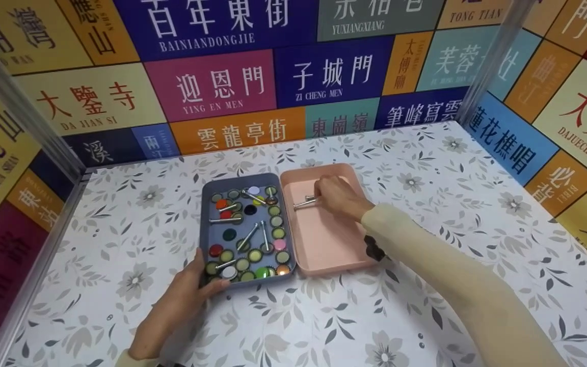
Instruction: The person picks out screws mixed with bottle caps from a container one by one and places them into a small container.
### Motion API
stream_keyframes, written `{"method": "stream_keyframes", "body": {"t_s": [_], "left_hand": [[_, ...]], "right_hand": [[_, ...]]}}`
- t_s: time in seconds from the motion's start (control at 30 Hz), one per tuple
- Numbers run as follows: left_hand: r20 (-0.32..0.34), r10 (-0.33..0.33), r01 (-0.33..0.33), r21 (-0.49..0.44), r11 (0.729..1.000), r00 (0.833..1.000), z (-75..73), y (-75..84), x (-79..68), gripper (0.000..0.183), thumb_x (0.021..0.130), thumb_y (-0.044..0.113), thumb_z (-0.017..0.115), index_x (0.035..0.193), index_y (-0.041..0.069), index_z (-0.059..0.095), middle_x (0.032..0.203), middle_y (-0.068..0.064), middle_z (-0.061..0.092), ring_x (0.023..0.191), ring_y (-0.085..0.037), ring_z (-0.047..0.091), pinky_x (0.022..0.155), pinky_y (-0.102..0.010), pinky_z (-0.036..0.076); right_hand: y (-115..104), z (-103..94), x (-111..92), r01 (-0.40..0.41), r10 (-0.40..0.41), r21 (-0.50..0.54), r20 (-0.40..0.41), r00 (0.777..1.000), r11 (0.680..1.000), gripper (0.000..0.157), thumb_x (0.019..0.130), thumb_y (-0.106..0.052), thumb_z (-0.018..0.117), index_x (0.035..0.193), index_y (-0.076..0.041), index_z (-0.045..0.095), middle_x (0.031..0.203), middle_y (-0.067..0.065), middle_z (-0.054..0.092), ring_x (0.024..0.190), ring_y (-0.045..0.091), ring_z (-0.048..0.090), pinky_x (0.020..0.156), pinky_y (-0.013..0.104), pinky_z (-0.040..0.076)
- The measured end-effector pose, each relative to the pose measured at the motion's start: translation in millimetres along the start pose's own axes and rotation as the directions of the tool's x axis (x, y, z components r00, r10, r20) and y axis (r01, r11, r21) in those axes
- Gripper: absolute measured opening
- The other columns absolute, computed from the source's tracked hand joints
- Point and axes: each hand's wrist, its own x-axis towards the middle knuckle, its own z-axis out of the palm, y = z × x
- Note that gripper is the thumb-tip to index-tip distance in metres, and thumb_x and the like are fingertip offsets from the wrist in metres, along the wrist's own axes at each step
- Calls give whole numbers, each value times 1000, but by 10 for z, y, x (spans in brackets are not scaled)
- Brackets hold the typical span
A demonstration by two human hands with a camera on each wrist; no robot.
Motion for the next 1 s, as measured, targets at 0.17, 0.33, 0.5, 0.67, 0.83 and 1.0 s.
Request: {"method": "stream_keyframes", "body": {"t_s": [0.17, 0.33, 0.5, 0.67, 0.83, 1.0], "left_hand": [[-4, -11, 11, 1, 1000, 1000, -3, -6, 5, 104, 93, 36, 70, 158, -3, -1, 160, -25, 33, 149, -39, 33, 124, -55, 24], [1, -21, 21, -9, 1000, 1000, 3, -8, 18, 105, 93, 37, 71, 158, -2, -2, 160, -24, 33, 150, -38, 31, 124, -55, 22], [11, -23, 23, -46, 999, 1000, 10, -12, 34, 104, 93, 35, 71, 160, 2, -3, 162, -20, 33, 151, -35, 30, 125, -53, 22], [2, 1, -1, -49, 999, 1000, 9, -20, 33, 103, 93, 33, 71, 160, 2, -1, 159, -20, 38, 149, -35, 36, 124, -54, 25], [-2, 8, -8, -38, 999, 1000, 10, -16, 22, 103, 93, 32, 71, 160, 1, -2, 157, -21, 40, 147, -36, 38, 124, -54, 25], [-1, 8, -8, -9, 1000, 1000, 12, -2, 5, 102, 94, 33, 70, 159, 0, -1, 158, -22, 38, 148, -37, 36, 123, -55, 26]], "right_hand": [[-9, 5, -4, -11, 12, -27, 47, 999, 1000, 12, 83, 4, 61, 86, 3, 73, 89, 16, 73, 77, 23, 58, 74, 38, 53], [-27, 17, 1, -40, 43, -41, 89, 995, 998, 13, 86, 2, 62, 91, 2, 75, 93, 15, 75, 80, 23, 61, 78, 37, 55], [-51, 22, 2, -43, 48, -60, 97, 994, 997, 12, 88, 2, 63, 91, 1, 75, 93, 14, 74, 78, 21, 57, 76, 36, 53], [-80, 22, 2, -44, 52, -93, 87, 995, 995, 9, 90, -3, 66, 86, 0, 74, 86, 13, 73, 73, 20, 51, 70, 34, 48], [-112, 27, -4, -26, 38, -149, 81, 996, 989, 12, 88, 2, 62, 81, 1, 71, 83, 15, 70, 71, 21, 50, 69, 39, 51], [-121, 21, -6, 21, -11, -171, 60, 998, 985, 15, 88, 5, 59, 79, 3, 72, 82, 17, 71, 70, 22, 50, 71, 44, 55]]}}
